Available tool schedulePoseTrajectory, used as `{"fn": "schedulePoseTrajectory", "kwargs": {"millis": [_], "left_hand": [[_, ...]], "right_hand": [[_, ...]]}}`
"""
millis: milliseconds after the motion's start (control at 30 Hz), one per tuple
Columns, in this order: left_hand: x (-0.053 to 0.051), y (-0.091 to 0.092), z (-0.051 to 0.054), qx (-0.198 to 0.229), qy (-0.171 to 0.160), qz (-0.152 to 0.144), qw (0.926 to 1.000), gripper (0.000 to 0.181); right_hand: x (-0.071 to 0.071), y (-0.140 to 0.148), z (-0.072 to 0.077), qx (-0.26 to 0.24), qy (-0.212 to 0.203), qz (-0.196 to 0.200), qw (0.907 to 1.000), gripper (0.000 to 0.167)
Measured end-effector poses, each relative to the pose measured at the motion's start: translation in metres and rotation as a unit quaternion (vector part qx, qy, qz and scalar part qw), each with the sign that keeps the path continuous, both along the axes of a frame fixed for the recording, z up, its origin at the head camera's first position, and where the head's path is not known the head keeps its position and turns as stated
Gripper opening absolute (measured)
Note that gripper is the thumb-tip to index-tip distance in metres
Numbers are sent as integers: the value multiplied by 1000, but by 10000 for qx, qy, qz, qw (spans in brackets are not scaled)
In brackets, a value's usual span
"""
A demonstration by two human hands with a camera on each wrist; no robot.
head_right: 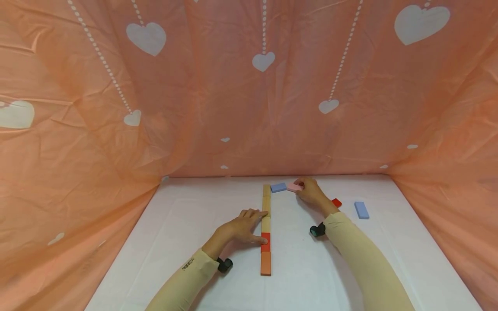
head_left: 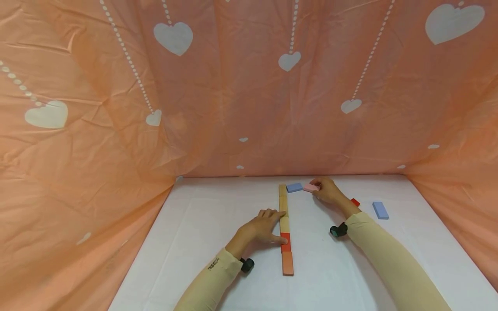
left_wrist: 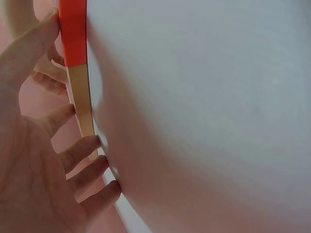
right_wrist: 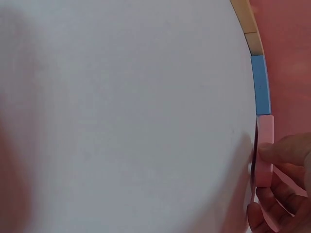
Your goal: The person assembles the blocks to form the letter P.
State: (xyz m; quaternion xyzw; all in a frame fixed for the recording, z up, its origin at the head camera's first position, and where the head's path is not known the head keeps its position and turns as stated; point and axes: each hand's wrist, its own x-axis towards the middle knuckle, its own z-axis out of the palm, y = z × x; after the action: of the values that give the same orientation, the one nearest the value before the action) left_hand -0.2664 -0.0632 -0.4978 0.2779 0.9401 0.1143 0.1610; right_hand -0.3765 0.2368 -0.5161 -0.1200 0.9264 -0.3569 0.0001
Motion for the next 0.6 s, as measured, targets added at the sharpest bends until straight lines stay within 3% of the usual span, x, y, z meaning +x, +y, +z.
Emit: {"fn": "schedulePoseTrajectory", "kwargs": {"millis": [267,600], "left_hand": [[0,0,-1,-5,22,-12,10000,97],[0,-1,1,17,-27,37,10000,97]], "right_hand": [[0,-1,-1,-43,134,67,9999,33],[-1,-1,-1,26,-66,7,10000,36]]}}
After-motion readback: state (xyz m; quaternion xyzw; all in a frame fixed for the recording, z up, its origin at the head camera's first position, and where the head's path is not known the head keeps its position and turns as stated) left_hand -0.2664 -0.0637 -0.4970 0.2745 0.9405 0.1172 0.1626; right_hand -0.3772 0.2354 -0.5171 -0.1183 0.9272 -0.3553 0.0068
